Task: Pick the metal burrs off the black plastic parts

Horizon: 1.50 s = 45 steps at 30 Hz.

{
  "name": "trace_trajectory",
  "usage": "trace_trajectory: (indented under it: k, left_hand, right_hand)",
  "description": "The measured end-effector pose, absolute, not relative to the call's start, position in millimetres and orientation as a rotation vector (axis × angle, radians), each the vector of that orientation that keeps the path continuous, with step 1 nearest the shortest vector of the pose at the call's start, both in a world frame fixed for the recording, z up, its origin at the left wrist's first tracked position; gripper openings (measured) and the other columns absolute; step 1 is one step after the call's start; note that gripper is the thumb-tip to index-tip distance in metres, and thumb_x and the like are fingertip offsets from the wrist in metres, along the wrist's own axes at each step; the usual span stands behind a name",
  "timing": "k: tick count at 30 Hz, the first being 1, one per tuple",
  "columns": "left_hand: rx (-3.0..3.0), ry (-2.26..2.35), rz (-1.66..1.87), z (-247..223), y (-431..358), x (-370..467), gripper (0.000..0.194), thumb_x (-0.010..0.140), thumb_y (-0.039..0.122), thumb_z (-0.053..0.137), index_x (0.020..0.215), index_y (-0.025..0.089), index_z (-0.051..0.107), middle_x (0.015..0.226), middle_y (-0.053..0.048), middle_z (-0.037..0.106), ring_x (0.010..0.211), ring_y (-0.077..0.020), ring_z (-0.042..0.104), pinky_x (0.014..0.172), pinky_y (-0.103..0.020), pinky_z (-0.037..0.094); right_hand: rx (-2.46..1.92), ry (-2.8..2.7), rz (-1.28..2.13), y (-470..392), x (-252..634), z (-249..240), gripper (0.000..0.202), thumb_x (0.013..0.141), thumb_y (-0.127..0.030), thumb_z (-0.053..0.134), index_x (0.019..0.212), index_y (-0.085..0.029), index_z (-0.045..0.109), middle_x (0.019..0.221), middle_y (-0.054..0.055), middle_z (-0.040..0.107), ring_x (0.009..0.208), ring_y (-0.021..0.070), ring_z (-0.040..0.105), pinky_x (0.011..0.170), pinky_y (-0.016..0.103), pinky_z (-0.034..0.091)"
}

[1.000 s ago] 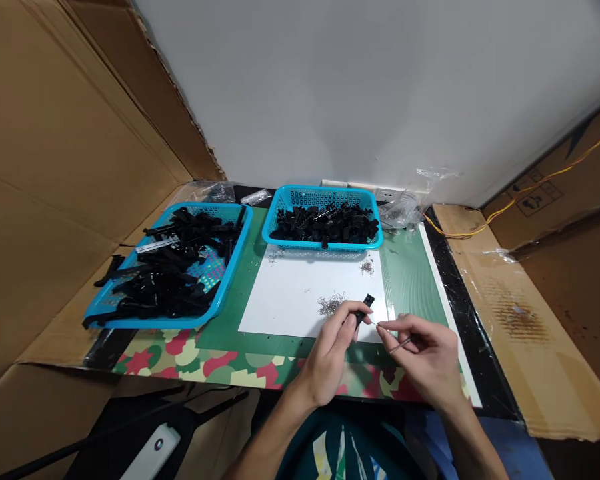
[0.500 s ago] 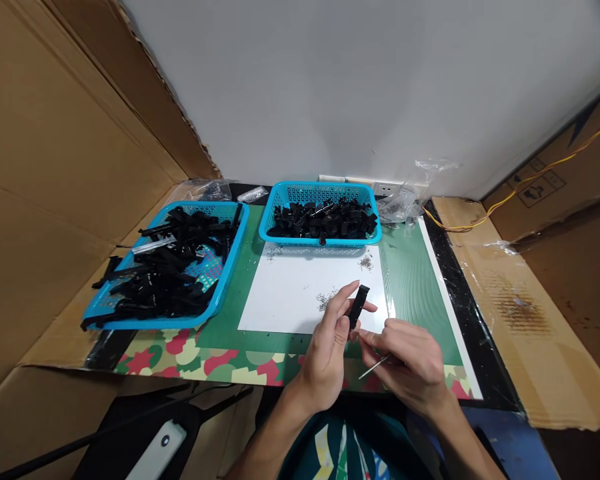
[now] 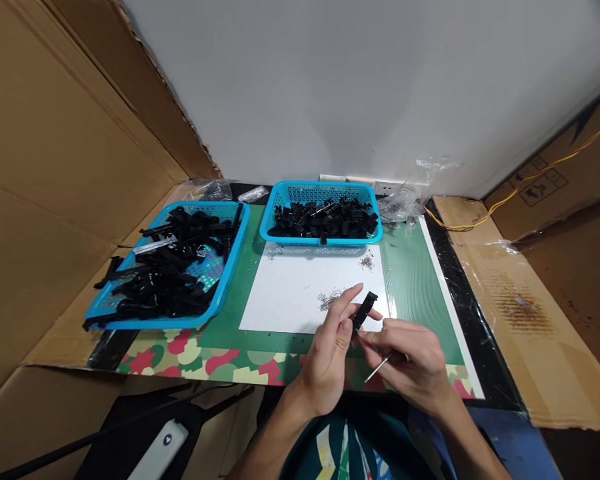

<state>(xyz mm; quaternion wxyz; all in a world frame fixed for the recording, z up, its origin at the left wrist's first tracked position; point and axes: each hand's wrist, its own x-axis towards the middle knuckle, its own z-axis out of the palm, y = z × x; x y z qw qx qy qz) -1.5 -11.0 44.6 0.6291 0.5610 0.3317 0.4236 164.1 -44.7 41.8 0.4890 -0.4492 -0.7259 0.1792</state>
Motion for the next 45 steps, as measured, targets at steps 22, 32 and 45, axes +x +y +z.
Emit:
trace_trajectory:
  k: [22, 32, 45]
  left_hand:
    - [0.658, 0.526, 0.593, 35.4, 3.1, 2.5, 0.045, 0.103, 0.038, 0.058, 0.146, 0.026, 0.065, 0.118, -0.013, 0.064, 0.063, -0.0074, 0.041, 0.059, -0.026, 0.033]
    - [1.809, 0.932, 0.795, 27.0, 4.0, -12.1, 0.023, 0.099, 0.033, 0.069, 0.121, 0.025, 0.071, 0.118, -0.006, 0.07, 0.105, -0.0222, 0.062, 0.089, -0.033, 0.05]
    - [2.387, 1.084, 0.877, 6.7, 4.4, -5.5, 0.019, 0.095, 0.017, 0.072, 0.114, 0.02, 0.072, 0.102, -0.003, 0.078, 0.091, -0.0231, 0.064, 0.078, -0.039, 0.049]
  right_hand:
    - [-1.124, -2.115, 0.093, -37.3, 201.8, 49.5, 0.024, 0.103, -0.006, 0.054, 0.1, -0.014, 0.076, 0.061, 0.0, 0.056, 0.056, 0.0141, 0.042, 0.053, 0.029, 0.031]
    - [-1.231, -2.105, 0.253, -36.3, 220.8, 36.1, 0.025, 0.106, -0.009, 0.052, 0.102, -0.015, 0.077, 0.065, 0.0, 0.054, 0.061, 0.0142, 0.048, 0.054, 0.027, 0.035]
    - [-1.415, -2.078, 0.475, -29.8, 211.5, 25.8, 0.038, 0.103, -0.007, 0.051, 0.133, -0.023, 0.067, 0.096, 0.008, 0.064, 0.091, 0.0235, 0.057, 0.077, 0.037, 0.055]
